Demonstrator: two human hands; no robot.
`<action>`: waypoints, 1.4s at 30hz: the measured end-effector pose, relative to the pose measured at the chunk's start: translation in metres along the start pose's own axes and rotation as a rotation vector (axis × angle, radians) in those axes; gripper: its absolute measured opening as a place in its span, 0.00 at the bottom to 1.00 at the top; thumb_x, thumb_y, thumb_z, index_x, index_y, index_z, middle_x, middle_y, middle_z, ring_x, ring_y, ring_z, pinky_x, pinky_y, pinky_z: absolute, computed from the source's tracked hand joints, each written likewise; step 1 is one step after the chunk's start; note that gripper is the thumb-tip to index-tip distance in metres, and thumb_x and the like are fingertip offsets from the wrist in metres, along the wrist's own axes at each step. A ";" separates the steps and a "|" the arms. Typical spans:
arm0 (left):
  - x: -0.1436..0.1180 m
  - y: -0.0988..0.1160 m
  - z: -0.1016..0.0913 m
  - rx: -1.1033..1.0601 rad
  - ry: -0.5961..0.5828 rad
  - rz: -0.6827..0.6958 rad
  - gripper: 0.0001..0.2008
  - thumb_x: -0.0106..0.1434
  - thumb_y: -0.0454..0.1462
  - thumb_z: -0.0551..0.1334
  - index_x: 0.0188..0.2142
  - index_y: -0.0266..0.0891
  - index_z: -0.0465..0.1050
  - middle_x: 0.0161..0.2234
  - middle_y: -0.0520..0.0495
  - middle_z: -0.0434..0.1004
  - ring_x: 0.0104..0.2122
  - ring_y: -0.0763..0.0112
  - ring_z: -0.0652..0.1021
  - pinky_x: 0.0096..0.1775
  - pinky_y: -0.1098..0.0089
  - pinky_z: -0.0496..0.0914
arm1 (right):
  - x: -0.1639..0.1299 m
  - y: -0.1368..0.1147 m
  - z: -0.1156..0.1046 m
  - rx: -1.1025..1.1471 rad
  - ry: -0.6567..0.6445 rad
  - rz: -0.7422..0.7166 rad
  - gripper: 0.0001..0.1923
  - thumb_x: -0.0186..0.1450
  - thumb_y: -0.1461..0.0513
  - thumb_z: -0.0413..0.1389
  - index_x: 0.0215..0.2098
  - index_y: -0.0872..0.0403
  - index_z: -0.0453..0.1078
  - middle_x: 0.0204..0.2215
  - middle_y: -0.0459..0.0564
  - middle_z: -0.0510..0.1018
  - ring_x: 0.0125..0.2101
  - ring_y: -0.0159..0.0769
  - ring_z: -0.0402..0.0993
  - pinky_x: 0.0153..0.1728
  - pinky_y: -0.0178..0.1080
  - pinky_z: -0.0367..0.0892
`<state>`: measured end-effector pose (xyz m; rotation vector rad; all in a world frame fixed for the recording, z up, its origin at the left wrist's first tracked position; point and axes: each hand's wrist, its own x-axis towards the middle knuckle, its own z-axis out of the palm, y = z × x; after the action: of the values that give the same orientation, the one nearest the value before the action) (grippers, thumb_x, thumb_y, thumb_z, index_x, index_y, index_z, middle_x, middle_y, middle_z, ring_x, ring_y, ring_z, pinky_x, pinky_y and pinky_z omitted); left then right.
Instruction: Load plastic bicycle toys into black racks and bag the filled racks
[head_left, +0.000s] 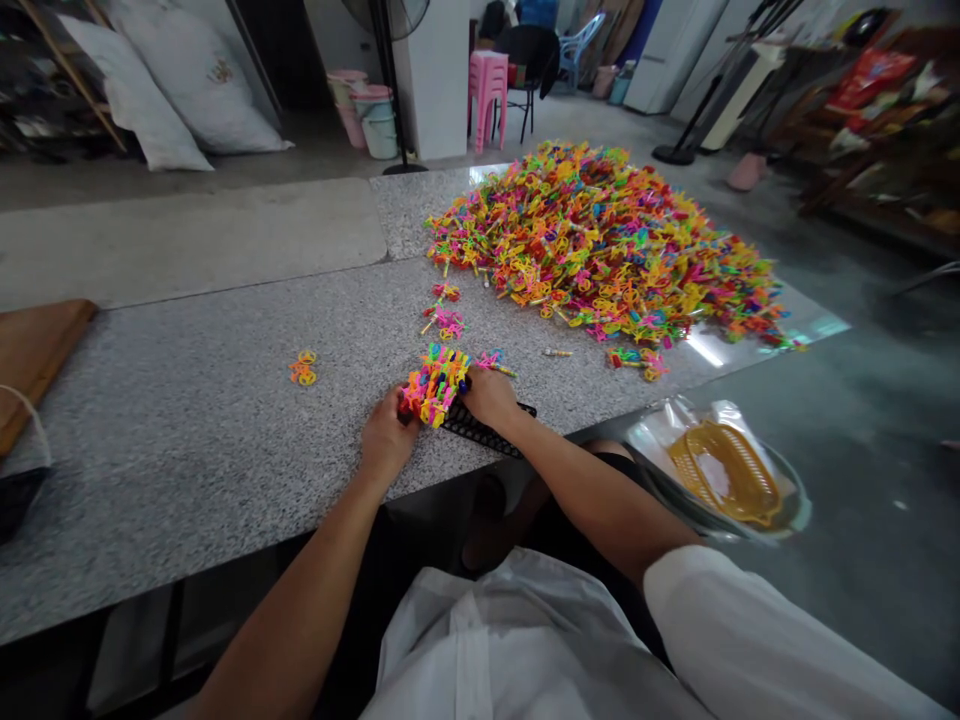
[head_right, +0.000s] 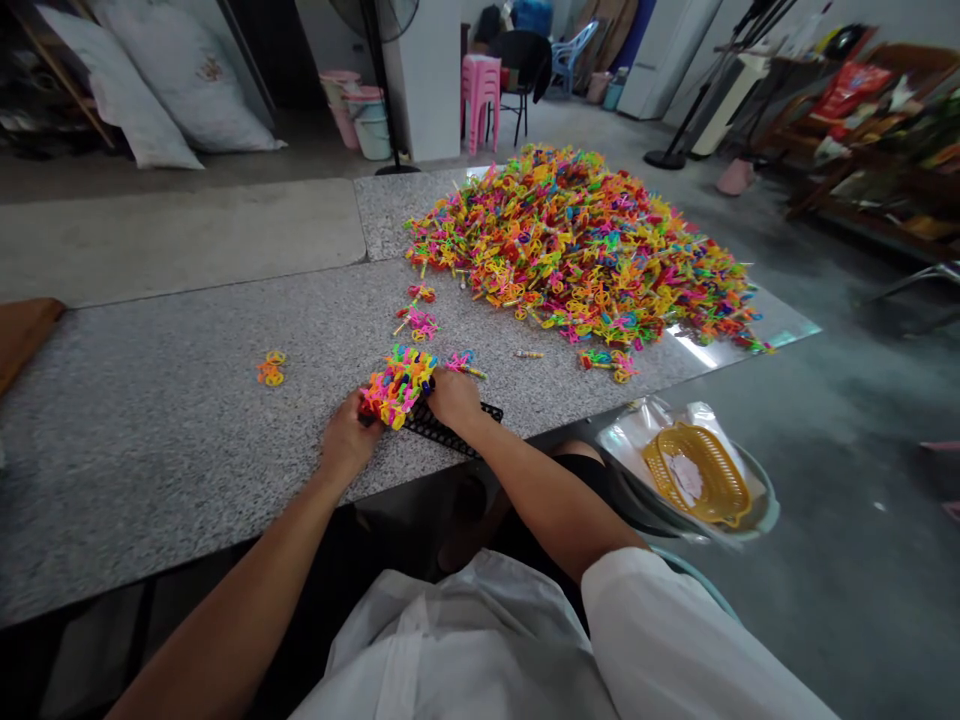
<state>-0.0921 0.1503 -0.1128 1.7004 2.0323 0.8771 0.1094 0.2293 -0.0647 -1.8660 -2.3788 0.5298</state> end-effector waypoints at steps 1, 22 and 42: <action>0.000 0.000 0.000 0.000 0.001 -0.006 0.28 0.65 0.38 0.68 0.64 0.41 0.73 0.49 0.40 0.85 0.48 0.55 0.83 0.54 0.57 0.76 | 0.000 -0.002 -0.001 -0.012 -0.009 0.004 0.16 0.77 0.60 0.54 0.57 0.56 0.79 0.53 0.63 0.86 0.53 0.49 0.84 0.51 0.40 0.72; 0.000 0.002 -0.001 -0.005 0.001 -0.021 0.29 0.65 0.38 0.69 0.65 0.40 0.72 0.51 0.39 0.85 0.50 0.54 0.84 0.55 0.56 0.76 | -0.017 0.061 -0.023 0.590 0.058 0.260 0.06 0.72 0.65 0.58 0.39 0.56 0.77 0.33 0.54 0.87 0.32 0.37 0.85 0.34 0.32 0.76; -0.003 0.006 0.002 -0.025 0.014 0.027 0.29 0.65 0.33 0.67 0.65 0.40 0.72 0.56 0.37 0.83 0.55 0.52 0.82 0.60 0.53 0.74 | -0.061 -0.017 0.014 0.187 -0.012 -0.019 0.15 0.77 0.61 0.56 0.59 0.54 0.79 0.51 0.58 0.87 0.53 0.47 0.84 0.50 0.36 0.70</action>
<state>-0.0862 0.1487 -0.1109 1.7168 2.0040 0.9220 0.1057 0.1647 -0.0636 -1.7636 -2.2637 0.7350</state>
